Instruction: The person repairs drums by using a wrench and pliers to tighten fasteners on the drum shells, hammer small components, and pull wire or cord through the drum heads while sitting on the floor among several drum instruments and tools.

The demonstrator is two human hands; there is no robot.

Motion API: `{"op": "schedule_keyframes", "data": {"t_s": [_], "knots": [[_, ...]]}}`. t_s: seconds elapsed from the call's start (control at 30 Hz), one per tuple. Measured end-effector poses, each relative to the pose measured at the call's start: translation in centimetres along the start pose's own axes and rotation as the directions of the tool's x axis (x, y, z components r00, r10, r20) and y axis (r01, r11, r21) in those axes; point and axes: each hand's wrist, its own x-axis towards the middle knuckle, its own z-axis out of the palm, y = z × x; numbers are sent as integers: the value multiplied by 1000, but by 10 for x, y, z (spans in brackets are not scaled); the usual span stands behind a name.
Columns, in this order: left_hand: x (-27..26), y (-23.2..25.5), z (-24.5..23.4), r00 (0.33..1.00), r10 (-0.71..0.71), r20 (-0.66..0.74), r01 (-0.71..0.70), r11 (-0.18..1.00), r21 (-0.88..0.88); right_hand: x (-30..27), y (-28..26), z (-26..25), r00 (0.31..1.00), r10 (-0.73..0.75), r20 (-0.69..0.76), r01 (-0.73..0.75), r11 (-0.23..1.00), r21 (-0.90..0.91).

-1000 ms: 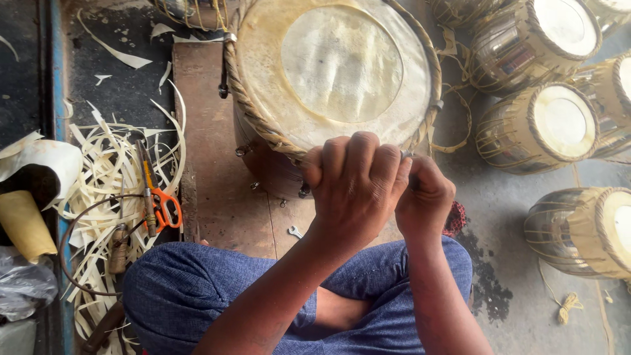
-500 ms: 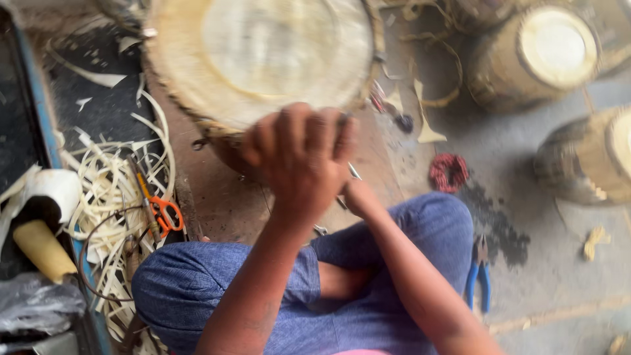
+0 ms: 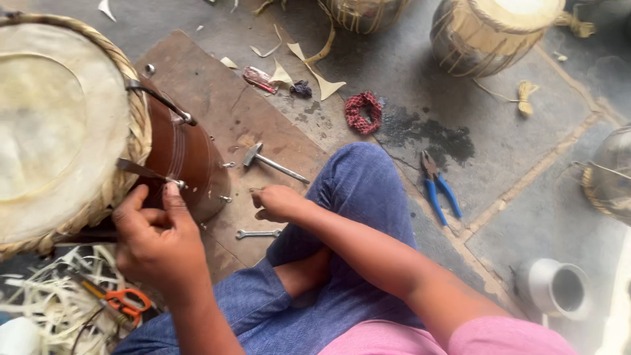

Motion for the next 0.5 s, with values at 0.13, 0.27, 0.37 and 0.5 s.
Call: {"op": "schedule_keyframes", "data": {"t_s": [0.13,0.27,0.37,0.5], "knots": [[0,8,12,995,-90,-47,92,995,39,-16,-5,-35,997,-53,-48,53,999,-11],[12,7,28,984,-114,-135,120,992,41,-28,-18,-60,996,-65,-59,66,998,14],[10,6,35,989,-46,-142,49,999,17,-37,-34,-79,997,-58,-58,61,997,42],[11,8,33,961,80,-264,-90,996,-25,-55,-49,-113,991,-79,-104,94,985,146]]}}
